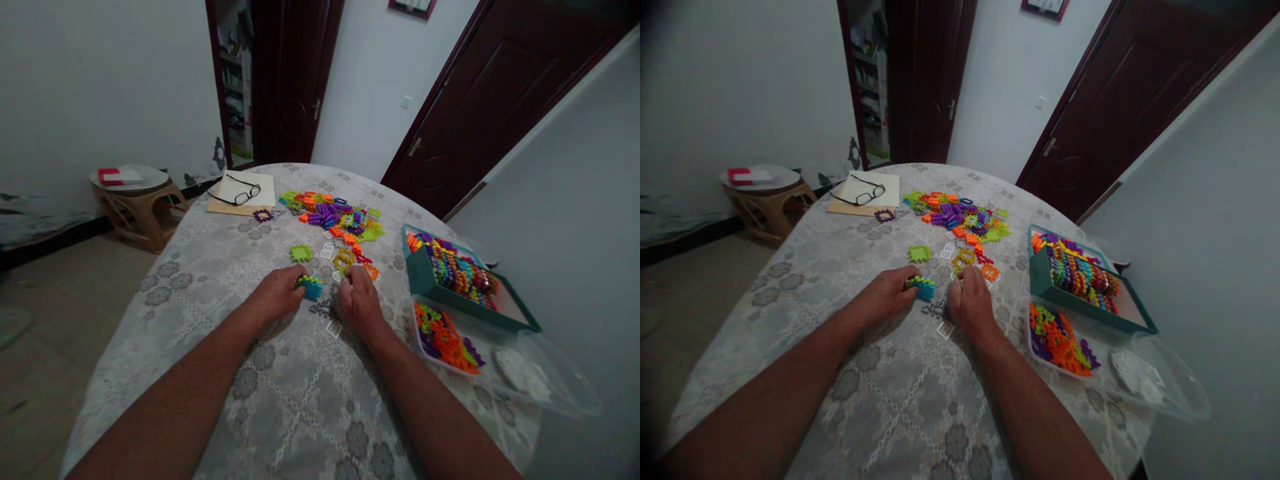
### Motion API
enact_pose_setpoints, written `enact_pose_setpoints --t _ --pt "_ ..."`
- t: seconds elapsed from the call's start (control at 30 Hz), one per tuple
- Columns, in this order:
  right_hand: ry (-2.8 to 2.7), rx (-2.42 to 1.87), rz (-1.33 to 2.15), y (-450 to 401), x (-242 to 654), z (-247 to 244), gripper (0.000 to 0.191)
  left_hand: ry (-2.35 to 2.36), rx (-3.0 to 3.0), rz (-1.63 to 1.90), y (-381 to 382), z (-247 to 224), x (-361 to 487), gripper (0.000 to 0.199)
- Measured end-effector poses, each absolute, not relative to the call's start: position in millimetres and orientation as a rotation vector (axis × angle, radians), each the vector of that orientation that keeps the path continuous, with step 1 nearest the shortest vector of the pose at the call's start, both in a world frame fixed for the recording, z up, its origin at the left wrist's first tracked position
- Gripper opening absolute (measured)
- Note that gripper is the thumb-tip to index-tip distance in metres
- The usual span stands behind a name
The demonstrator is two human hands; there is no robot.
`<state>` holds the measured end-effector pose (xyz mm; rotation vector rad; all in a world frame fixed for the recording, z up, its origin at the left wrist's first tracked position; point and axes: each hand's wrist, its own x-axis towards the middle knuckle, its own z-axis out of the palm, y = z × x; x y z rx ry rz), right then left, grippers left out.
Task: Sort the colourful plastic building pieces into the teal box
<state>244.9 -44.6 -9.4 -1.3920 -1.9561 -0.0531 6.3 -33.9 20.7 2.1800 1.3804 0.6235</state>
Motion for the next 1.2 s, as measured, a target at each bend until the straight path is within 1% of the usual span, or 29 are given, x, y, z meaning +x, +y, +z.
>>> enact_pose_setpoints --t 0.07,0.2,0.37,0.6,0.77,0.9,0.97,1.07,1.2 --pt "-1.959 -1.303 0.064 -46.5 237.5 -11.5 0.014 1.358 2.176 0.637 -33.7 19.7 5.9 0.021" --pt "-2.074 -1.218 0.129 -49.1 228.7 -12.4 0.02 1.276 2.18 0.684 -33.3 14.9 7.8 0.026" --pt "-2.147 -1.172 0.184 -47.3 228.5 -12.6 0.026 1.369 2.172 0.742 -31.6 6.4 9.5 0.046" --pt "-2.078 -1.105 0.28 -44.7 223.6 -12.5 0.028 1.332 2.249 0.723 -29.2 -0.7 8.1 0.052" --pt "-1.977 -1.055 0.444 -47.4 220.8 -10.1 0.028 1.251 2.251 0.864 -26.5 -7.3 9.7 0.048" --pt "-1.907 -1.092 0.5 -45.8 223.1 -11.8 0.026 1.208 2.244 0.846 -25.3 -5.5 10.4 0.041" --pt "-1.881 -1.136 0.431 -40.8 227.7 -14.2 0.027 1.217 2.229 0.803 -25.8 -1.8 10.6 0.033" --pt "-1.903 -1.254 0.165 -29.2 239.7 -19.1 0.03 1.231 2.233 0.743 -27.9 4.7 11.1 0.022" --pt "-1.97 -1.597 -0.173 -18.0 255.6 -26.2 0.036 1.226 2.235 0.673 -31.0 11.5 11.7 0.014"
